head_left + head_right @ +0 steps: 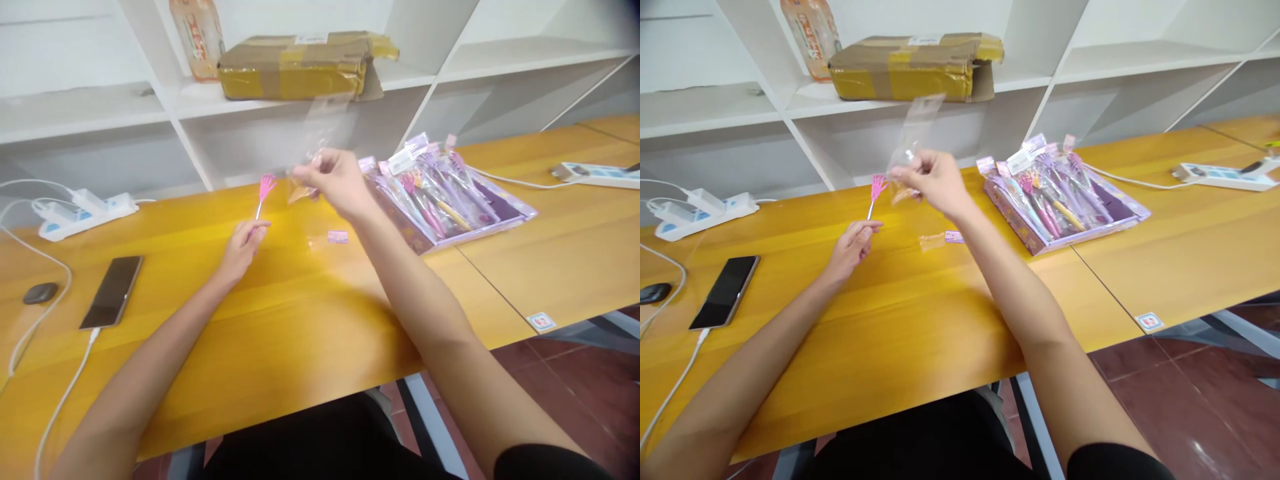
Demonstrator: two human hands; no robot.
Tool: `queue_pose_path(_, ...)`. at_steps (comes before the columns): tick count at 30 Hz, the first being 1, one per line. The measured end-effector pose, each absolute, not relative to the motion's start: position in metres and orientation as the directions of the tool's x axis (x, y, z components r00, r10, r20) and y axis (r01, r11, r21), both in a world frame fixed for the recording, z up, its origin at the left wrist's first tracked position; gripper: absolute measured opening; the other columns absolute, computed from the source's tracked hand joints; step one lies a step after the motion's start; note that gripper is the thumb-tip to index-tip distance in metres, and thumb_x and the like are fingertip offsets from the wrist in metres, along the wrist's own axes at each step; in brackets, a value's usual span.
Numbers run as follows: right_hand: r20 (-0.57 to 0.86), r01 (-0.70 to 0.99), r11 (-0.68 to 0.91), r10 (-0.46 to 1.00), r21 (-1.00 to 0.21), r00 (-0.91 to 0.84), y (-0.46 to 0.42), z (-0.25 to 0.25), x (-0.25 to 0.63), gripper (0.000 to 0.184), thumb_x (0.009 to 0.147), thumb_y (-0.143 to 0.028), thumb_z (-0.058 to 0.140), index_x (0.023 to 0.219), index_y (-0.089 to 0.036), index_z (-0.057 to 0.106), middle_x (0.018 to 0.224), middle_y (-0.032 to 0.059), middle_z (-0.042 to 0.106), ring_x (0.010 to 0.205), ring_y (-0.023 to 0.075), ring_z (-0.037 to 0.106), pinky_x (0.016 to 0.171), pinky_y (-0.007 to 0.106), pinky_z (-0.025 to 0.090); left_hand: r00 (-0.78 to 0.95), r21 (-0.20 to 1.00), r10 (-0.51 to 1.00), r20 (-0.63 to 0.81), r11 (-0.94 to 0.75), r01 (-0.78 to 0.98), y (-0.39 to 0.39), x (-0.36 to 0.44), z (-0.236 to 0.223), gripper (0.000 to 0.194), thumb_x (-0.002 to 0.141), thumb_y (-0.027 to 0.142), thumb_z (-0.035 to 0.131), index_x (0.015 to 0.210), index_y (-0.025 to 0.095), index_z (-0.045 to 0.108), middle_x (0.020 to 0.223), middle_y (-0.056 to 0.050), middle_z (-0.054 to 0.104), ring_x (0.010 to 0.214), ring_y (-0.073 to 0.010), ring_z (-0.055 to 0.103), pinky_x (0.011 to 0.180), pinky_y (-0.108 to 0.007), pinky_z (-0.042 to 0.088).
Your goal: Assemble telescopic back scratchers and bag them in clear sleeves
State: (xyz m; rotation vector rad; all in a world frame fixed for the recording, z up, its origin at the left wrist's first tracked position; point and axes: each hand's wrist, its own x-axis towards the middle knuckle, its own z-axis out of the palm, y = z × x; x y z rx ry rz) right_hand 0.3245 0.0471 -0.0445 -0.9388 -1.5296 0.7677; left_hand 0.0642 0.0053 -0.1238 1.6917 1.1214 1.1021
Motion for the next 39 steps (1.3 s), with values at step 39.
queue_pose_path(39, 0.510, 0.663, 0.664, 0.726, -0.346, -0.461, 0.024, -0.070, 0.301, 0.041, 0.117, -0.042, 0.048, 0.130, -0.023, 0.082, 0.110, 0.0126, 0.065, 0.094, 0.0265, 0.061, 0.086, 0.038, 0.048, -0.199, 0.914, 0.947, 0.251, -0.300, -0.273, 0.025, 0.018, -0.054, 0.026, 0.107, 0.058, 0.067, 0.111, 0.034, 0.059, 0.128, -0.004, 0.079, 0.128, -0.0258, 0.076, 0.104, -0.049, 0.065)
